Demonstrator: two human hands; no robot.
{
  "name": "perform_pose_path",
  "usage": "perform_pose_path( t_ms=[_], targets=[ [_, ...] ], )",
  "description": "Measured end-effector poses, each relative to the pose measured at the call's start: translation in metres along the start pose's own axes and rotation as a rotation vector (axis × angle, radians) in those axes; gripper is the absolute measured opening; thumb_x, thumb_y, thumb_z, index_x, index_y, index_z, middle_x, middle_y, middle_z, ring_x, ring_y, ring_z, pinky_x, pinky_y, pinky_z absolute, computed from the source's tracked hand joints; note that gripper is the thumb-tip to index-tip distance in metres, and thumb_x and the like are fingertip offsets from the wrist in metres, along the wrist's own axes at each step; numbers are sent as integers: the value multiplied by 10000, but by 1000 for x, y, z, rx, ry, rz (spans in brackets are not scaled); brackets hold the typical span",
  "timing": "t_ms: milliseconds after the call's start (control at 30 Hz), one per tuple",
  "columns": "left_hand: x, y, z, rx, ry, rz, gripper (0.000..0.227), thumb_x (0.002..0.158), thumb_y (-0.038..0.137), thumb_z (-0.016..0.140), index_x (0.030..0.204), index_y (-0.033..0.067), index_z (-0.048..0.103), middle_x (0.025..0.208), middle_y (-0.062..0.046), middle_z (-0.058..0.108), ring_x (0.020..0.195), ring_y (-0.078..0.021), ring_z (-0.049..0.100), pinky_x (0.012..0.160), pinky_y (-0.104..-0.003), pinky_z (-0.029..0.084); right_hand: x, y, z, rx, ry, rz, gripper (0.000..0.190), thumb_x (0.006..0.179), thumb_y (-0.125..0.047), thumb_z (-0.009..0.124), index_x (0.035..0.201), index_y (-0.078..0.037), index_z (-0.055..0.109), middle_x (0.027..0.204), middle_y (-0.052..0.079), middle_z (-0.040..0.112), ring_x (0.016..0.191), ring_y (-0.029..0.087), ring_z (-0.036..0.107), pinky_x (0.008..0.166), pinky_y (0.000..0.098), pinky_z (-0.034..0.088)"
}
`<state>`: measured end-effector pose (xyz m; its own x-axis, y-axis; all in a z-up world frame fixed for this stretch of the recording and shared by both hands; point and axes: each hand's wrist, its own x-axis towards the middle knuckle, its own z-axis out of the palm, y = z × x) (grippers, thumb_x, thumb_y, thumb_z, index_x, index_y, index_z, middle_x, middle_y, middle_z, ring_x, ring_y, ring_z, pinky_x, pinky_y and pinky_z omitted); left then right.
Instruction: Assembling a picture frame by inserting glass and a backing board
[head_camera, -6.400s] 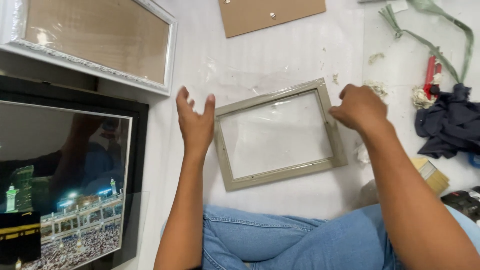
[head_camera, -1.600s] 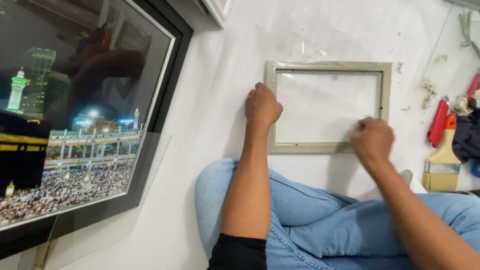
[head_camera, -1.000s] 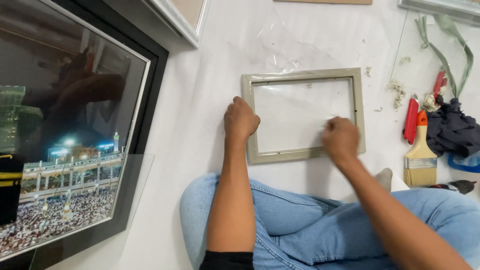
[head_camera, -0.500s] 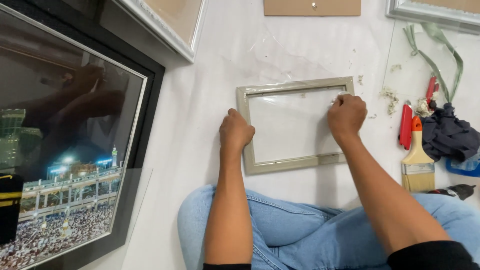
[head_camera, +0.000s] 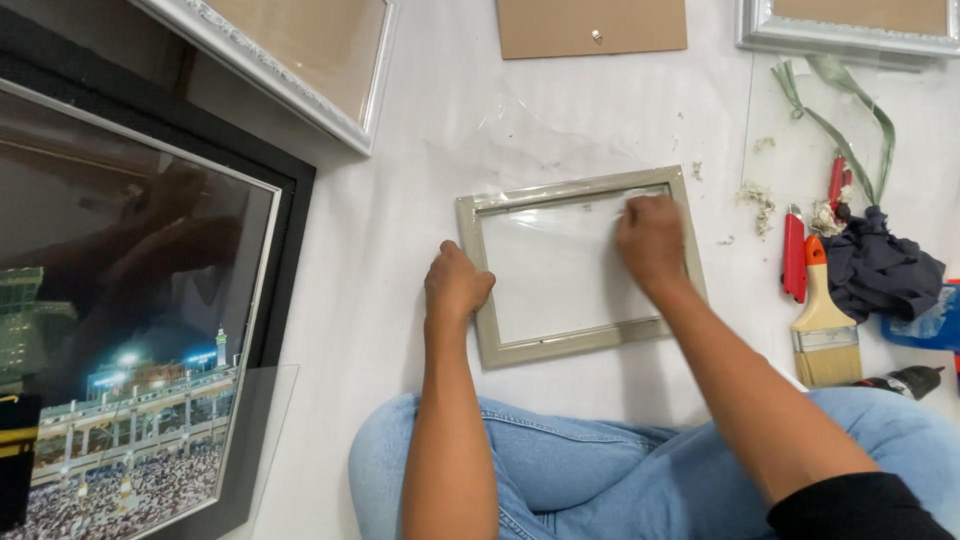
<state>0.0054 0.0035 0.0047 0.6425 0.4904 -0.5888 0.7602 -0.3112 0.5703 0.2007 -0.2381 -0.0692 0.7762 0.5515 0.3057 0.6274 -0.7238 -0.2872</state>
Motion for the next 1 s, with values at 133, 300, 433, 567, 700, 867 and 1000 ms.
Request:
perform_pose_path(
  t_ms=[133, 300, 433, 567, 700, 867, 1000],
  targets=[
    [-5, 4, 0, -26, 11, -13, 509, 767, 64, 662, 1221, -119, 523, 1095, -317, 669, 1101, -516, 661, 940, -586, 541, -4, 41, -3, -157, 75, 183, 83, 873, -99, 645, 895, -62, 715, 799, 127, 609, 783, 360, 655, 721, 453, 546],
    [-1, 4, -1, 3, -17, -14, 540, 774, 88, 687, 1241, -118, 511, 1109, -313, 667, 1109, -513, 660, 943, -587, 538, -10, -112, 9, 96, 105, 116, 89, 771, -9, 606, 764, -86, 651, 707, 133, 565, 730, 393, 621, 717, 470, 516],
    [-9, 10, -9, 5, -24, -24, 545, 772, 103, 689, 1235, -121, 509, 1130, -323, 667, 1129, -516, 650, 967, -598, 523, -17, -157, 12, 220, -54, -214, 150, 820, -70, 634, 936, -143, 695, 920, 92, 657, 916, 319, 662, 805, 396, 543],
    [-3, 0, -2, 5, -17, -4, 536, 762, 95, 692, 1219, -117, 509, 1134, -327, 666, 1132, -523, 646, 977, -599, 515, 6, -69, -20, 96, -76, -187, 83, 846, -33, 640, 914, -72, 668, 867, 152, 598, 896, 385, 623, 817, 455, 531],
    [-5, 2, -2, -3, 14, 0, 512, 776, 73, 670, 1217, -126, 504, 1147, -332, 664, 1141, -522, 644, 985, -601, 511, 5, 20, -27, -99, -61, 3, 20, 862, -77, 658, 852, -74, 642, 805, 141, 562, 847, 397, 611, 801, 489, 510],
    [-12, 7, -4, -38, 46, 18, 490, 732, 79, 659, 1165, -119, 542, 1041, -322, 678, 1055, -528, 674, 911, -596, 551, -51, -123, -52, 260, -383, -134, 101, 834, -73, 673, 897, -119, 736, 827, 119, 678, 844, 365, 683, 749, 459, 555],
    [-8, 7, 0, -48, 60, 12, 484, 734, 96, 676, 1149, -121, 553, 1030, -329, 676, 1041, -531, 679, 895, -597, 555, -29, -135, -124, 466, -562, -81, 113, 816, -92, 723, 899, -140, 783, 827, 89, 746, 796, 333, 729, 726, 428, 580]
  ],
)
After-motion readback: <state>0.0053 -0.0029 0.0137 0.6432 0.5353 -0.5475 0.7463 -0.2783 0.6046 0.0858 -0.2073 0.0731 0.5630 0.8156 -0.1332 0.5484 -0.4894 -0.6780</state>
